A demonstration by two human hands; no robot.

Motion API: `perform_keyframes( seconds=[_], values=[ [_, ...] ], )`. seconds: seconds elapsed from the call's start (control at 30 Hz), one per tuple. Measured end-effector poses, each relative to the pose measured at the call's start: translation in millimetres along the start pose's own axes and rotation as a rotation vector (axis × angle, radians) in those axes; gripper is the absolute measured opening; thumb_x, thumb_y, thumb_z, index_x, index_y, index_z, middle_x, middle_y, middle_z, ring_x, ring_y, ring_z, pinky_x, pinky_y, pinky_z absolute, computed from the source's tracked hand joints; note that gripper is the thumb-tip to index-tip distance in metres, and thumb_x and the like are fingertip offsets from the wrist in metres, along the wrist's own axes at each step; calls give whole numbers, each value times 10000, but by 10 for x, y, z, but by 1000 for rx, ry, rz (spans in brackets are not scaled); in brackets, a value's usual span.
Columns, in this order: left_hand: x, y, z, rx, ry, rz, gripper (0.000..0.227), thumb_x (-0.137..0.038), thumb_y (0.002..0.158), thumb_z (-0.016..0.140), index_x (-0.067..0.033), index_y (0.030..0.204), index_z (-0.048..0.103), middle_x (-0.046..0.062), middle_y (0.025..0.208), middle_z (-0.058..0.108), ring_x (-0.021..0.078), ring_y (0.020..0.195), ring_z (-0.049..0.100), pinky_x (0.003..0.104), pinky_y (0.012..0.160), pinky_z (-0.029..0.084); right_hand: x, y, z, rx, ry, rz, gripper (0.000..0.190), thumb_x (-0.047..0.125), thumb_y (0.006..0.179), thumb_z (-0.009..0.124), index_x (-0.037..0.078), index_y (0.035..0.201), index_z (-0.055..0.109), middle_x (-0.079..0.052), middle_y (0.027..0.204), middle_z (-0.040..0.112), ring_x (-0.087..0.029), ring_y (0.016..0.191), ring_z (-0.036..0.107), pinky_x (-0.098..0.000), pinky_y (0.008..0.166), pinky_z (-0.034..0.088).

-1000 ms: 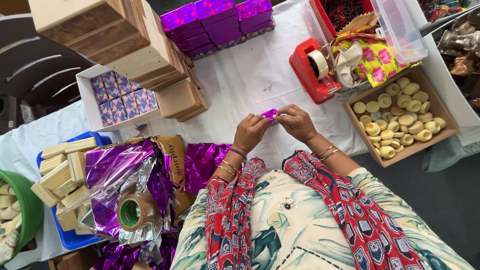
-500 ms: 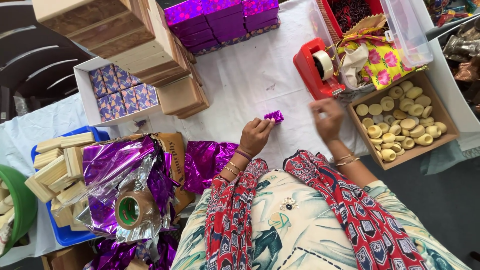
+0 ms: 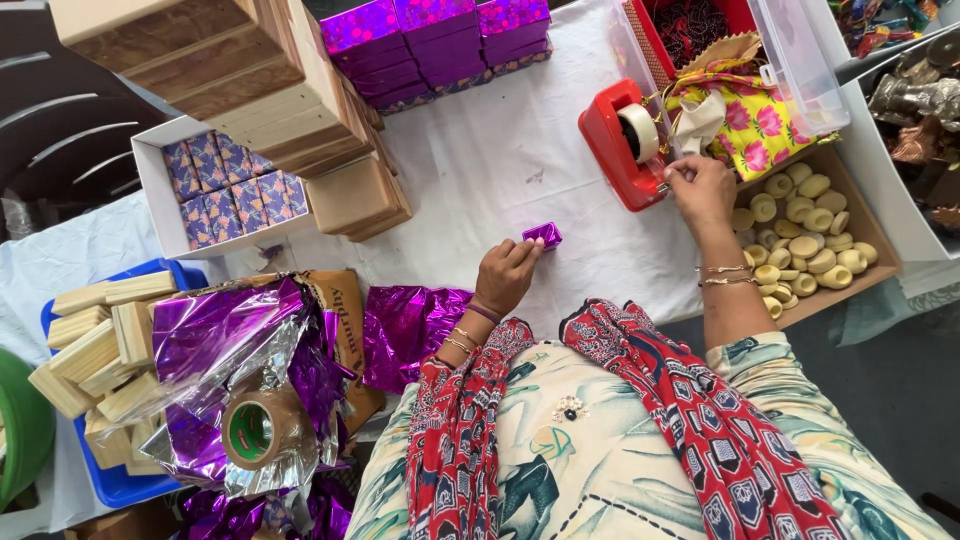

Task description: The person wraps small wooden blocks in shiny purple foil. They fold the foil around each block, secure it with clear tape from a dispenser, and place the finished wrapped items into a stack of purple boxes.

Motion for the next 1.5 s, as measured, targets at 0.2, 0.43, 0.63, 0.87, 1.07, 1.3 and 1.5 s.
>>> perform_keyframes(
  seconds=[0.2,0.43,0.63,0.87,1.07,1.3,1.5],
  values=[
    [19,-12,26,28,0,-14,315,-40,903,690,-25,1217,710,30,1025,673,185,787,597,331,642,508,-266,3,144,28,442,-117,69,87,992,740,57,1054,738,11,929,675,-83,799,641,-251,711,527],
    [18,-28,39,21,0,-13,319,-38,913,691,-23,1232,703,34,1032,673,185,810,612,323,656,522,-454,-118,125,77,642,50,408,-39,929,735,60,1263,522,-27,851,694,-76,720,625,-229,660,489],
    [23,10,27,28,1,-12,297,-39,923,695,-34,1219,716,41,1042,690,209,852,623,362,731,523,-618,-135,229,60,535,40,575,-58,937,733,101,1309,325,-79,893,746,-108,780,712,-242,740,560],
    [14,95,-65,-27,-44,-22,249,-79,890,689,-73,1139,707,68,1001,662,280,1123,662,510,1020,512,-635,-117,222,95,624,-53,507,-14,950,744,86,1272,366,-56,921,739,-94,858,713,-265,803,577],
    [56,-10,97,-7,-94,-84,237,-76,920,719,-59,1156,713,82,996,663,296,1098,670,416,902,562,-25,-495,16,-223,72,-316,374,-15,921,808,57,1103,490,-80,879,727,-164,822,699,-339,744,531],
    [38,9,113,-60,-71,-136,228,-99,913,743,-51,1135,722,114,1043,677,294,992,659,399,796,567,-975,-150,373,-122,630,-74,334,-22,926,817,71,1068,529,-57,918,732,-75,821,693,-239,734,514],
    [16,34,65,-65,-89,-141,216,-95,916,741,-46,1126,729,115,1053,678,295,1002,661,401,812,569,-519,-216,171,-66,221,-61,239,-21,872,818,74,959,617,-46,819,743,-96,711,628,-301,688,432]
  ],
)
Point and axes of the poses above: each hand's wrist, its own y-axis towards the middle knuckle, its own z-axis out of the palm, x = y × z, the point moved 5 cm from there along y, towards the middle knuckle
